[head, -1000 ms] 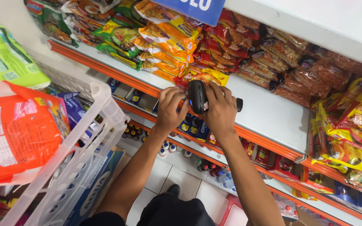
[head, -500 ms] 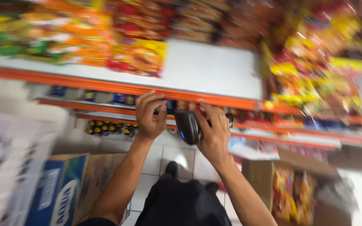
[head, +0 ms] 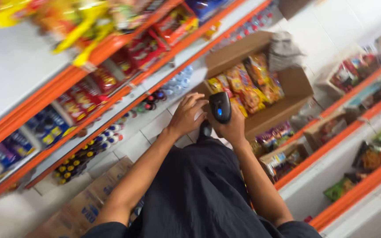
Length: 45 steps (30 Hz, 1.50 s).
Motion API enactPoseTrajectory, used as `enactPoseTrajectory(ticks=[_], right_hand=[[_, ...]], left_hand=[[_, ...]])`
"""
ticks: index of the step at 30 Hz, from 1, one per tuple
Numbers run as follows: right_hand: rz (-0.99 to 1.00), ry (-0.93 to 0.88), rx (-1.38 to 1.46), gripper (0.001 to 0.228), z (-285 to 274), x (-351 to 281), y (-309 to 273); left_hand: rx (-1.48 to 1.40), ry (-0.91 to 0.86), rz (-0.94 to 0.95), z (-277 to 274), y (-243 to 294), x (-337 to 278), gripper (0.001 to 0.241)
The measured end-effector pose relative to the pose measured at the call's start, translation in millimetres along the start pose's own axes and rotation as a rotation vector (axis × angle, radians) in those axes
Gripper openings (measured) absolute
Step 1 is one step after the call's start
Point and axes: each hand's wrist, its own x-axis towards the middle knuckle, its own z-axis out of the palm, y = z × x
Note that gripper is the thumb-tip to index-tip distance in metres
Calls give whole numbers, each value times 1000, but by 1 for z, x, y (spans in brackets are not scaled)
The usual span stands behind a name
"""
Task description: The person takes packets of instant noodles from a box, scans them with a handheld scanner, and arranges them onto a store shelf.
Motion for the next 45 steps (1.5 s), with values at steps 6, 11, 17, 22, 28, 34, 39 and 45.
enactPoseTrajectory(ticks=[6, 11, 17, 22, 28, 34, 39, 45], right_hand=[[513, -102, 426, 24, -19, 28, 124], [544, -128, 380, 31, -3, 73, 233], [621, -269, -119, 49, 11, 121, 273], [647, -360, -548, 78, 10, 127, 275], [825, -424, -537, 84, 18, 122, 289], [826, -307, -280, 71, 36, 110, 344], [717, -46, 442, 73, 41, 109, 338], [902, -199, 766, 42, 7, 93, 292]], left_hand=[[229, -439, -93, 71, -18, 50, 73], [245, -428, -157, 114, -53, 45, 41], [185, -291, -158, 116, -53, 32, 36], [177, -271, -180, 112, -41, 41, 37], [121, -305, -217, 111, -44, 46, 33], [178, -359, -200, 105, -35, 63, 36], [54, -330, -304, 110, -21, 71, 65], [380, -306, -260, 144, 3, 72, 91]])
